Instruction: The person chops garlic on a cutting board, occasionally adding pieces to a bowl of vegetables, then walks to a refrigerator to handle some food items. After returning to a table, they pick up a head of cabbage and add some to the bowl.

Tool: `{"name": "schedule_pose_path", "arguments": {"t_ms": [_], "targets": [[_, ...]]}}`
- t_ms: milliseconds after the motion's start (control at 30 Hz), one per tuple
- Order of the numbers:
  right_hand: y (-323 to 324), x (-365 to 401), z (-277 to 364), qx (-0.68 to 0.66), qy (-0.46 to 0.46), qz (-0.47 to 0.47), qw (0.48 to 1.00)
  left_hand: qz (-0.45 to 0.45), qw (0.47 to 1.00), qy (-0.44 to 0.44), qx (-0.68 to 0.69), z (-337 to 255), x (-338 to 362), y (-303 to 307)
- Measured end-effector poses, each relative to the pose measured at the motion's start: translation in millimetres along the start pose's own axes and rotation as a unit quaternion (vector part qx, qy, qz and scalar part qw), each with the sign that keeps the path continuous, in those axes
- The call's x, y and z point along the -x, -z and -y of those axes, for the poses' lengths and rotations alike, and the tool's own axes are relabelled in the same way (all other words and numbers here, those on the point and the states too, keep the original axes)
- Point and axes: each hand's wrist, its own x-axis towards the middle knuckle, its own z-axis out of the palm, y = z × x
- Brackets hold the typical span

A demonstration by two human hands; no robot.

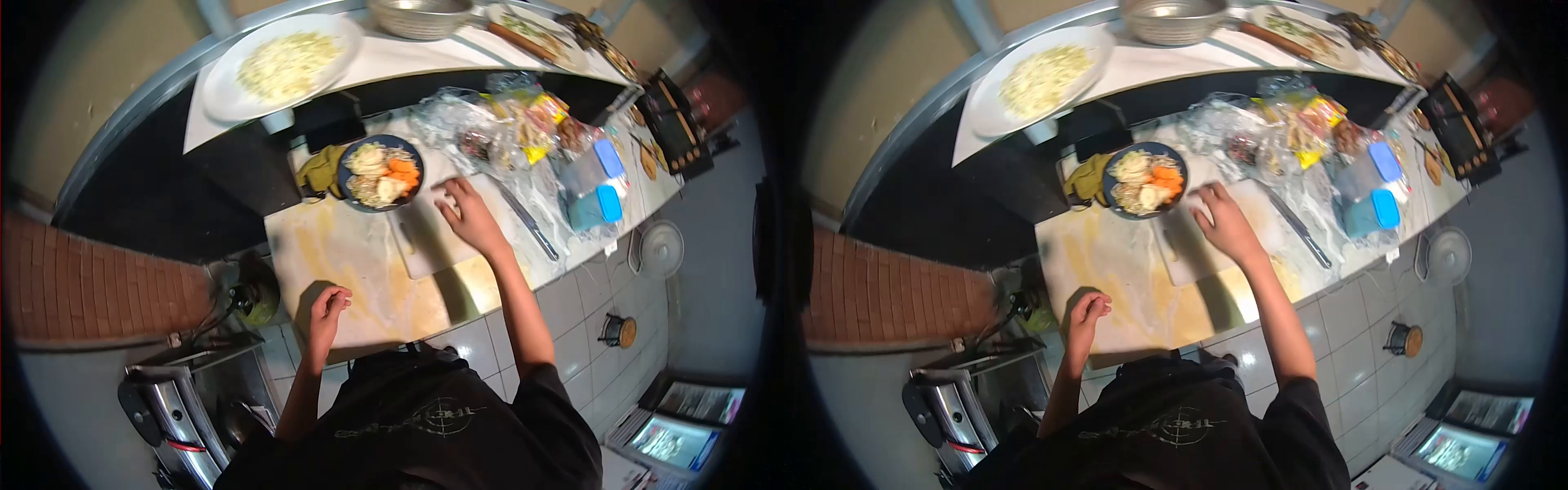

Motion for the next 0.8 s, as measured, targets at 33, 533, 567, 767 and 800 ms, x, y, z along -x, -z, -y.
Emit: {"name": "schedule_pose_path", "arguments": {"t_ms": [33, 533, 567, 767, 800], "targets": [[16, 30, -1, 0.003, -0.011, -0.009, 1.0, 0.031, 0.999, -0.015, -0.005, -5, -6, -18], [213, 448, -74, 0.159, -0.132, -0.169, 0.964, 0.55, 0.749, 0.288, 0.23, 16, 124, -548], [228, 475, -92, 0.171, -0.146, -0.185, 0.957, 0.604, 0.716, 0.284, 0.205, 20, 141, -581], [294, 632, -181, -0.064, -0.462, -0.434, 0.771, 0.691, 0.714, 0.108, -0.018, -14, 217, -720], [296, 655, -204, -0.101, -0.435, -0.45, 0.773, 0.7, 0.712, -0.014, -0.061, -11, 223, -737]]}}
